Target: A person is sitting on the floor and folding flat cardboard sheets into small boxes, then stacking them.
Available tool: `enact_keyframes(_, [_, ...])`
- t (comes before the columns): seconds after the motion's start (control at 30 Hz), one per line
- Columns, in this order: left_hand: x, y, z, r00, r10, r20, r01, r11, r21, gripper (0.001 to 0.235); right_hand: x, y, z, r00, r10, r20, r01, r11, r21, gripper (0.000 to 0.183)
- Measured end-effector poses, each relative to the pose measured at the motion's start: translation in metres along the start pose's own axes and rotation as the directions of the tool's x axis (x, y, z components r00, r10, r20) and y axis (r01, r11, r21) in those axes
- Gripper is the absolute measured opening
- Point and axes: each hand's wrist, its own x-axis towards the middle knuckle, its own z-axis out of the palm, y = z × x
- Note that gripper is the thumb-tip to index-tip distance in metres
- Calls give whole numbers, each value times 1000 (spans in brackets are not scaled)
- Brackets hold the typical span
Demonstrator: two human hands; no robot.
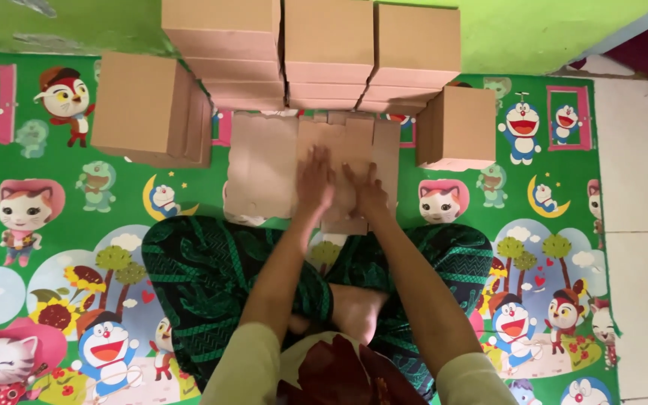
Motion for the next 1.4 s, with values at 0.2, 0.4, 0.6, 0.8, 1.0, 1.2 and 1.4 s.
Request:
enact_keyframes(0.2, [126,-56,34,996,-63,68,55,992,115,58,-27,-15,-22,1000,-24,4,24,999,30,133])
enact_keyframes(0.4, [-31,-34,4,984,44,-171,-28,995,93,66,1,-13,-8,1000,-3,22,5,997,-79,144])
enact_keyframes(0.6, [-142,-56,47,986,59,-156,-19,970,241,72,-8,-27,-22,1000,10,6,-9,996,-87,141])
enact_keyframes(0.8, [-177,-66,77,996,22,-81,-3,974,224,77,-8,-19,-14,998,28,-59,-29,999,-16,149])
enact_keyframes(1.0, [-171,-52,49,1000,-10,6,8,965,261,63,9,-4,7,995,-12,-95,10,1000,-25,142])
enact_keyframes(1.2, [-188,-31,-23,995,81,-62,-81,997,4,24,8,-22,28,994,30,-103,2,955,295,113])
enact_keyframes(1.4, [-178,-39,-9,994,102,42,-103,994,25,26,-95,-80,-22,863,-443,-243,476,549,687,68])
